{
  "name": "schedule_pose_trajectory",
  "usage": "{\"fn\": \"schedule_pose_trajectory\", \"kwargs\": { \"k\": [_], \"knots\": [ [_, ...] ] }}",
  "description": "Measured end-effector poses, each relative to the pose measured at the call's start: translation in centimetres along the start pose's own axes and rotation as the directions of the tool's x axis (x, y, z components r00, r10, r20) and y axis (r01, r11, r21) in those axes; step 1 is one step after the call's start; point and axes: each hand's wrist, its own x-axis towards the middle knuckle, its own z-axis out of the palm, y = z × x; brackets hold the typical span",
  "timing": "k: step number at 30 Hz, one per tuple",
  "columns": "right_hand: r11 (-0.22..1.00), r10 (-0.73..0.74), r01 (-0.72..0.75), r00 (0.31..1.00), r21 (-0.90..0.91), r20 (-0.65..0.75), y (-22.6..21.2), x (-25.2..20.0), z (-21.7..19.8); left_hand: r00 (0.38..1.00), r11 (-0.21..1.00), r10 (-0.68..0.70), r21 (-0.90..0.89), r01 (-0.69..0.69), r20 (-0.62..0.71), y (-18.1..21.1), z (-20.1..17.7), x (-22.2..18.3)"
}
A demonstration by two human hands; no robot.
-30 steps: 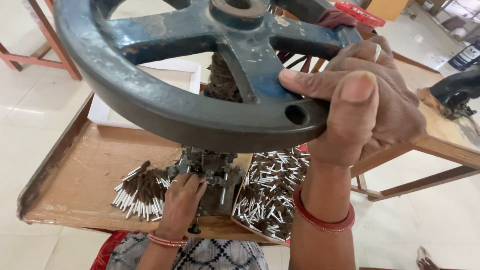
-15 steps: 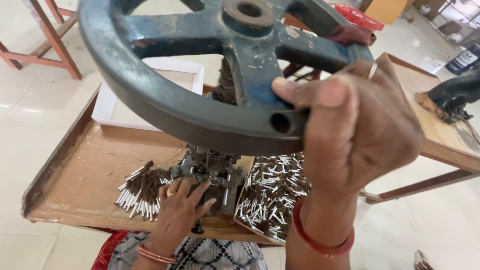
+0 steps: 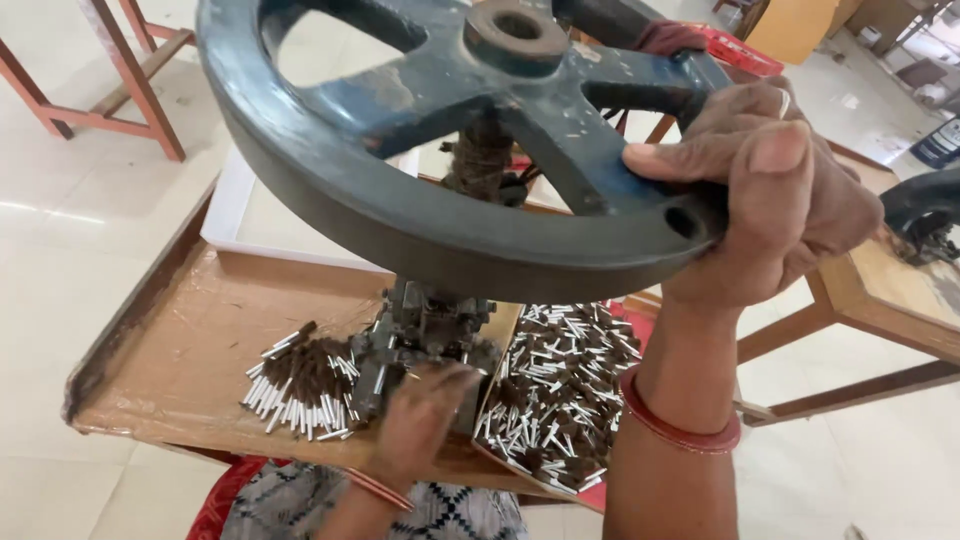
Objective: Manually operate a hand-crank machine to assemble or press small plastic and rubber components together.
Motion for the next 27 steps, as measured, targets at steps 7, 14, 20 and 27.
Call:
{"fn": "schedule_pose_trajectory", "kwargs": {
  "k": [7, 14, 20, 27],
  "knots": [
    [0.97, 0.239, -0.237, 0.97, -0.058, 0.034, -2.8, -1.4, -0.3, 0.991, 0.984, -0.117, -0.131, 0.123, 0.058, -1.7, -8.6, 0.8],
    [0.975, 0.181, -0.177, 0.983, -0.138, 0.016, -3.6, -0.7, 0.9, 0.835, 0.794, -0.545, 0.269, 0.545, -0.082, -16.5, -12.8, -3.3],
    [0.978, 0.178, -0.179, 0.984, -0.108, -0.02, -3.4, -0.3, 1.2, 0.837, 0.812, -0.547, 0.237, 0.534, -0.01, -13.9, -14.1, -1.5],
    [0.985, -0.149, 0.151, 0.988, -0.081, 0.029, -0.4, 0.1, 0.5, 0.916, 0.915, -0.38, -0.201, 0.35, -0.129, -0.7, -10.0, 0.0]
  ]
}}
